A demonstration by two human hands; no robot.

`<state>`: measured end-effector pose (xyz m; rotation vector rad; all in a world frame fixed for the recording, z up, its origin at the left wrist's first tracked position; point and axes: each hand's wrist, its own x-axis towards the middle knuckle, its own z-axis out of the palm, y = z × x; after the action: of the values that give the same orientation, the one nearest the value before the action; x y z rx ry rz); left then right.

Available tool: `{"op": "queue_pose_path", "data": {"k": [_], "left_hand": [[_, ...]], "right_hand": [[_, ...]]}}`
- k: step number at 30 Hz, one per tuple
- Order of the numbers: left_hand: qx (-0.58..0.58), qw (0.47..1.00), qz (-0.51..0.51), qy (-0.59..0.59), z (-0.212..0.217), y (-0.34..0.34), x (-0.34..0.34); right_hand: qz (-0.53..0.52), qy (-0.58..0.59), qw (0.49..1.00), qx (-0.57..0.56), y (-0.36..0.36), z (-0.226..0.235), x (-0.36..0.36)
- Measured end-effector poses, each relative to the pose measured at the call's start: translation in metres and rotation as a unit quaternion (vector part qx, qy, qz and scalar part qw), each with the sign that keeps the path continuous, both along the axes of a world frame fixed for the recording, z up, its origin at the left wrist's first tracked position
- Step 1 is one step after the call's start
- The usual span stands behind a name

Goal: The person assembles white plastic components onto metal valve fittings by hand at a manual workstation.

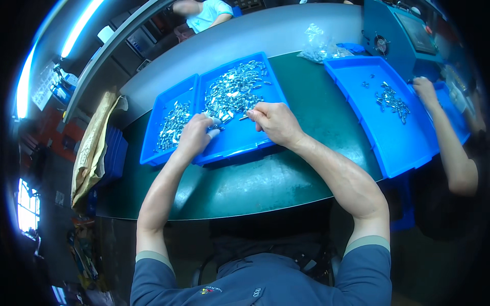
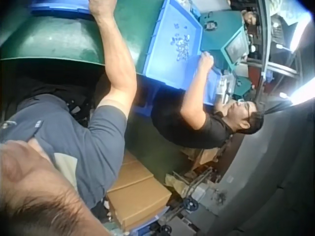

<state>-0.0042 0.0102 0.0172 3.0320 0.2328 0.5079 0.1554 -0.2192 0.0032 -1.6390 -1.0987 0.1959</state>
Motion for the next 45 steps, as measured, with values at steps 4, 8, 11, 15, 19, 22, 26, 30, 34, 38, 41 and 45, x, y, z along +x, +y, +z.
{"op": "queue_pose_path", "data": {"k": [4,8,11,15,19,22,26,30,34,38,41,45], "left_hand": [[0.033,0.999,-0.016,0.017,-0.007,-0.001,0.008],[-0.158,0.987,-0.010,-0.008,-0.009,-0.031,0.012],[-0.313,0.949,-0.035,-0.023,-0.008,-0.048,0.014],[-0.323,0.944,-0.055,-0.045,-0.010,-0.055,0.013],[-0.308,0.947,-0.063,-0.066,-0.012,-0.057,0.013],[-0.273,0.956,-0.081,-0.075,-0.014,-0.058,0.011],[-0.261,0.957,-0.104,-0.075,-0.018,-0.052,0.011],[-0.266,0.956,-0.100,-0.067,-0.018,-0.055,0.008],[-0.297,0.948,-0.091,-0.066,-0.018,-0.060,0.009],[-0.305,0.948,-0.082,-0.049,-0.014,-0.062,0.007],[-0.306,0.947,-0.087,-0.046,-0.013,-0.062,0.005],[-0.313,0.946,-0.060,-0.055,-0.012,-0.057,-0.007]], "right_hand": [[0.010,0.006,1.000,-0.012,0.005,0.002,-0.004],[0.006,-0.003,1.000,-0.013,0.000,0.003,-0.005],[0.006,-0.023,0.999,-0.027,-0.001,0.003,-0.007],[0.007,-0.070,0.997,-0.038,0.002,-0.001,-0.005],[-0.003,-0.139,0.988,-0.065,0.000,-0.003,-0.005],[-0.014,-0.233,0.971,-0.053,0.001,-0.010,-0.004],[0.002,-0.191,0.981,-0.035,0.009,-0.017,-0.002],[0.010,-0.170,0.984,-0.054,0.011,-0.016,-0.004],[-0.002,-0.171,0.983,-0.062,0.004,-0.016,-0.001],[0.009,-0.151,0.987,-0.059,0.000,-0.012,-0.002],[0.011,-0.136,0.989,-0.063,0.000,-0.011,-0.004],[0.013,-0.127,0.991,-0.030,0.013,-0.015,-0.012]]}}
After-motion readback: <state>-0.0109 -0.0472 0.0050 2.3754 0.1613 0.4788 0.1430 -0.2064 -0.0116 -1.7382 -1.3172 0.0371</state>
